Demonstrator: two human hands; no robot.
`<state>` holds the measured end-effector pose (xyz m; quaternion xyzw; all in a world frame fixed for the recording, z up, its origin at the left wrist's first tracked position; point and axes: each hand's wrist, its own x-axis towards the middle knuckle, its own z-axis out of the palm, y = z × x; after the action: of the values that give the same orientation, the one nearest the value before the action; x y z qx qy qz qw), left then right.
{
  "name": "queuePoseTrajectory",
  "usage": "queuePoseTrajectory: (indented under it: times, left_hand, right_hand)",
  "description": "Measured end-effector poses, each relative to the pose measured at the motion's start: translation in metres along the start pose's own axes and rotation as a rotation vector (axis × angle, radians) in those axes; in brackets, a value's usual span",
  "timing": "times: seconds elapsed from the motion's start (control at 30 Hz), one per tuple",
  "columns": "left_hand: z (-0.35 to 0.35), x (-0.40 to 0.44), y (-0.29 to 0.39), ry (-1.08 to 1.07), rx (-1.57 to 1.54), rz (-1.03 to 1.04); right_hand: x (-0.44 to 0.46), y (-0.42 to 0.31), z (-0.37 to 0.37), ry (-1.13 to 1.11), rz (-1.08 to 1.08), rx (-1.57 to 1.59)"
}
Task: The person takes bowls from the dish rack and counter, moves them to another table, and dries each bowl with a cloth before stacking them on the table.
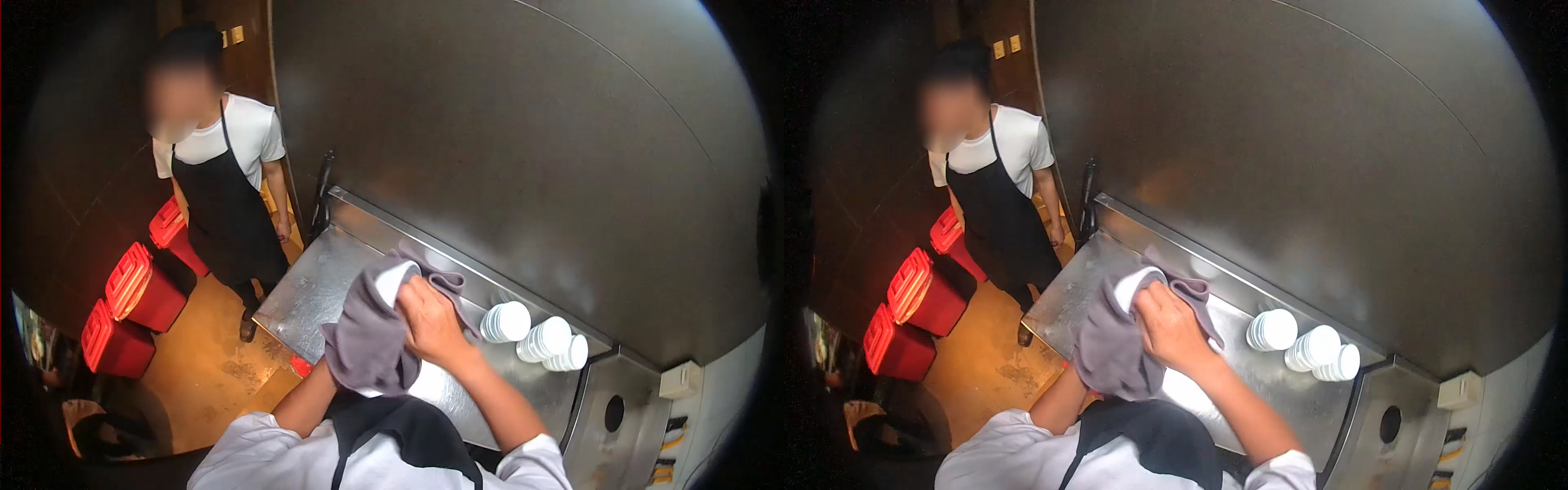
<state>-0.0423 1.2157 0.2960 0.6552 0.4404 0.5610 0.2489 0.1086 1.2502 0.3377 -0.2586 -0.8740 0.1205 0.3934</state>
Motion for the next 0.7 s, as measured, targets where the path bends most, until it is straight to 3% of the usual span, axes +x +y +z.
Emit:
queuePoseTrajectory:
  times: [0.03, 0.07, 0.13, 0.17, 0.2, 0.27, 0.33, 0.4, 0.47, 0.5, 0.57, 0.6, 0.7]
  left_hand:
    - [0.001, -0.002, -0.008, -0.018, -0.05, -0.048]
    - [0.001, -0.009, -0.017, -0.055, -0.158, -0.109]
    - [-0.001, -0.022, -0.036, -0.11, -0.366, -0.244]
    - [-0.001, -0.024, -0.046, -0.135, -0.398, -0.231]
    - [0.0, -0.027, -0.057, -0.162, -0.43, -0.219]
    - [0.012, -0.037, -0.069, -0.223, 0.366, -0.013]
    - [0.016, -0.038, -0.066, -0.19, -0.134, -0.199]
    - [0.015, -0.034, -0.055, -0.164, -0.637, -0.363]
    - [0.018, -0.027, -0.04, -0.158, -1.152, -0.514]
    - [0.015, -0.018, -0.025, -0.206, -0.872, -0.36]
    - [0.005, -0.005, 0.01, -0.189, -0.3, -0.108]
    - [0.004, 0.002, 0.014, -0.198, -0.219, -0.063]
    - [0.01, -0.002, 0.001, -0.239, -0.193, -0.041]
  right_hand:
    - [-0.004, -0.009, 0.004, -0.07, 0.311, 0.081]
    - [-0.012, -0.005, 0.016, -0.047, 0.448, 0.275]
    - [-0.026, 0.01, 0.031, -0.077, 0.73, 0.993]
    - [-0.028, 0.011, 0.018, -0.198, 0.859, 1.189]
    - [-0.026, 0.005, 0.012, -0.13, 0.828, 1.311]
    - [-0.028, -0.002, -0.007, 0.18, 0.632, 1.314]
    - [-0.011, -0.02, -0.034, 0.487, 0.486, 1.102]
    - [-0.005, -0.028, -0.05, 0.545, 0.366, 0.755]
    - [-0.014, -0.002, -0.051, 0.181, -0.09, 0.095]
    - [0.004, -0.029, -0.055, -0.008, -0.061, -0.151]
    - [-0.004, -0.02, -0.025, 0.006, -0.001, -0.194]
    - [-0.014, -0.017, -0.019, -0.009, 0.073, -0.214]
    - [-0.031, -0.017, -0.013, -0.151, 0.604, 0.236]
